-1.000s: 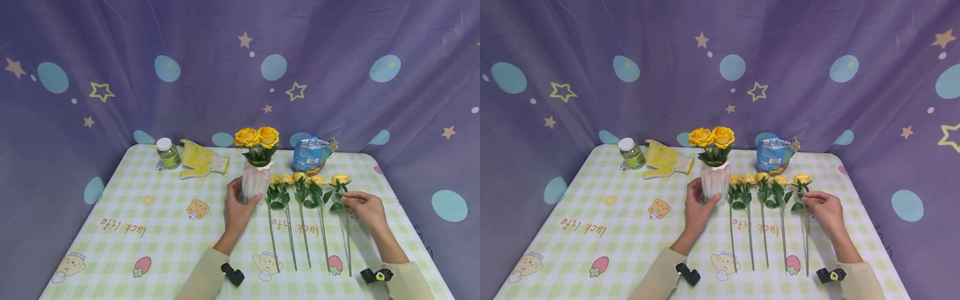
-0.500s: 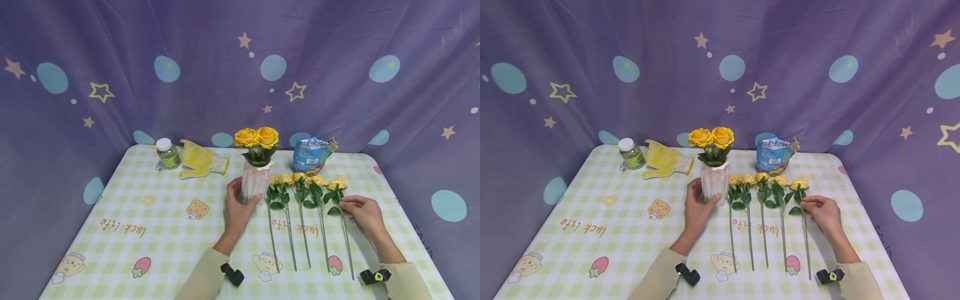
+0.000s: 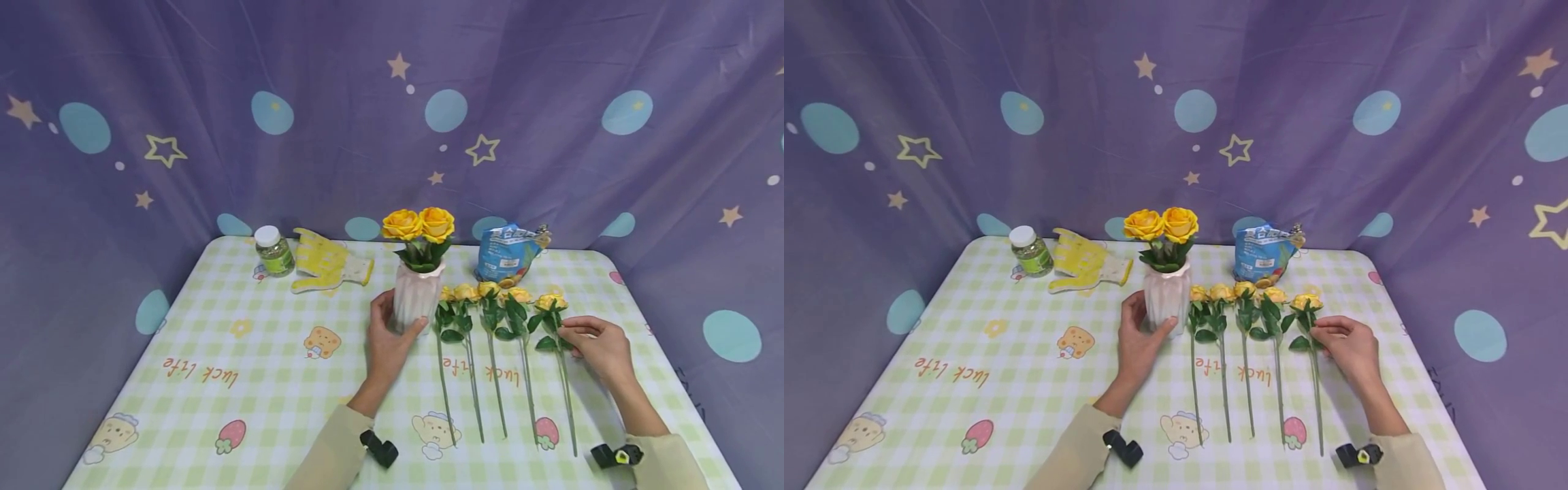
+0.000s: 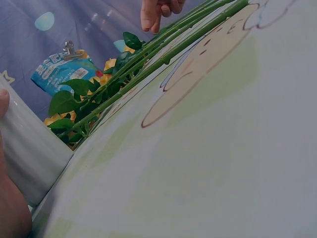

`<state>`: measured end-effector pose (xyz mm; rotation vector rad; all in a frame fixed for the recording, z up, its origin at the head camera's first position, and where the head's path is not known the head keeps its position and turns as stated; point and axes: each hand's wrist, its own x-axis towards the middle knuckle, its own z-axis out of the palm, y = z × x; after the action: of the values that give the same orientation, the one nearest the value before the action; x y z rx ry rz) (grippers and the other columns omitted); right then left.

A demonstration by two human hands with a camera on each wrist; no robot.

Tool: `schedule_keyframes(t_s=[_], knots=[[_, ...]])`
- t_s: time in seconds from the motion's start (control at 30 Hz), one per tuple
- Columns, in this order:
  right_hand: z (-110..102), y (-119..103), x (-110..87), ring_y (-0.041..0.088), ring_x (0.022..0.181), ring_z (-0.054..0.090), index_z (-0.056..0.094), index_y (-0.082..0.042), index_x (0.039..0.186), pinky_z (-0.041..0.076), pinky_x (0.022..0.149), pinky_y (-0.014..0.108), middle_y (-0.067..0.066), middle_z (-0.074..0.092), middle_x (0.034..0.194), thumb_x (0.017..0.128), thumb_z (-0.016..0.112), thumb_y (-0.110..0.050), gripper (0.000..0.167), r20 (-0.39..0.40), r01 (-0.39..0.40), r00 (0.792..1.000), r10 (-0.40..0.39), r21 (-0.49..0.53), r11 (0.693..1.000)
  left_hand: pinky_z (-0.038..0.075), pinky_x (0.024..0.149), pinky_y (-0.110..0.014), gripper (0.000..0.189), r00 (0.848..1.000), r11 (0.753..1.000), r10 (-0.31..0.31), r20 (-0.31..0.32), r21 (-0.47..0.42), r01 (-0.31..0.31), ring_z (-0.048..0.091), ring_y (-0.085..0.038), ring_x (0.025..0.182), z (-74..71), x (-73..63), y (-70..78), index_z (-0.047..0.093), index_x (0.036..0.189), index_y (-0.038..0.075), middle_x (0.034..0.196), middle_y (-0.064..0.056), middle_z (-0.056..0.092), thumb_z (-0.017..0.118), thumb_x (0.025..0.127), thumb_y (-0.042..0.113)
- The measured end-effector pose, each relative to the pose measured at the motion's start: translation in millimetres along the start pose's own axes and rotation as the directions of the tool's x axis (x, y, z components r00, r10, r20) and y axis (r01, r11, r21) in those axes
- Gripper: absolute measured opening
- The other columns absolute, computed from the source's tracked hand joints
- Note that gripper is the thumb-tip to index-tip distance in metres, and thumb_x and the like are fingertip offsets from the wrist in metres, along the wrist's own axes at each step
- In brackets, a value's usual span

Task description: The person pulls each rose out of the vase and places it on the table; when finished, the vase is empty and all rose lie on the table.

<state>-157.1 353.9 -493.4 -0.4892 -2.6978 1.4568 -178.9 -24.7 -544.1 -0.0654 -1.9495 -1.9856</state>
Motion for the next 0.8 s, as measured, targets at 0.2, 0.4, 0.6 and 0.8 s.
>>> schedule_keyframes(t_s=[0.2,0.4,0.6,0.8], knots=[[-0.5,-0.4,-1.8,0.014,0.069,0.075,0.078,0.003,0.124,0.063,0.062,0.031,-0.011,0.079,0.089,0.1,0.085,-0.022,0.035,-0.012,0.017,1.0,-0.017,-0.019,1.0,0.039,0.126,-0.052,0.074,1.0,1.0,-0.004,-0.003,0.001,0.004,0.056,-0.031,0.146,-0.1,-0.3,1.6,0.053,0.152,0.006,0.153,-0.013,0.063,0.093,0.089,0.013],[0.6,-0.1,-2.8,0.011,0.069,0.074,0.078,0.005,0.125,0.062,0.062,0.029,-0.001,0.081,0.093,0.1,0.085,-0.017,0.034,-0.016,0.003,1.0,-0.004,-0.044,0.999,0.039,0.126,-0.053,0.074,1.0,0.999,-0.03,0.008,0.01,0.03,0.057,-0.029,0.146,-0.8,-0.9,1.0,0.053,0.153,0.008,0.153,-0.011,0.063,0.093,0.091,0.014],[-1.3,-3.1,-6.4,0.015,0.069,0.075,0.078,0.004,0.124,0.063,0.062,0.031,0.001,0.082,0.094,0.1,0.085,-0.019,0.034,-0.027,0.018,0.999,-0.02,-0.047,0.999,0.039,0.125,-0.056,0.072,1.0,1.0,-0.026,0.012,-0.003,0.026,0.057,-0.029,0.146,-1.0,-1.0,1.8,0.053,0.152,0.009,0.152,-0.01,0.063,0.092,0.092,0.014],[-4.9,-11.5,-12.8,0.023,0.065,0.076,0.079,0.001,0.124,0.062,0.059,0.033,-0.01,0.08,0.093,0.101,0.084,-0.019,0.031,-0.085,0.083,0.993,-0.087,-0.052,0.995,0.038,0.125,-0.055,0.072,0.999,1.0,-0.03,0.012,0.001,0.03,0.056,-0.028,0.146,-1.5,-0.6,1.3,0.053,0.152,0.009,0.152,-0.009,0.063,0.092,0.092,0.014]])
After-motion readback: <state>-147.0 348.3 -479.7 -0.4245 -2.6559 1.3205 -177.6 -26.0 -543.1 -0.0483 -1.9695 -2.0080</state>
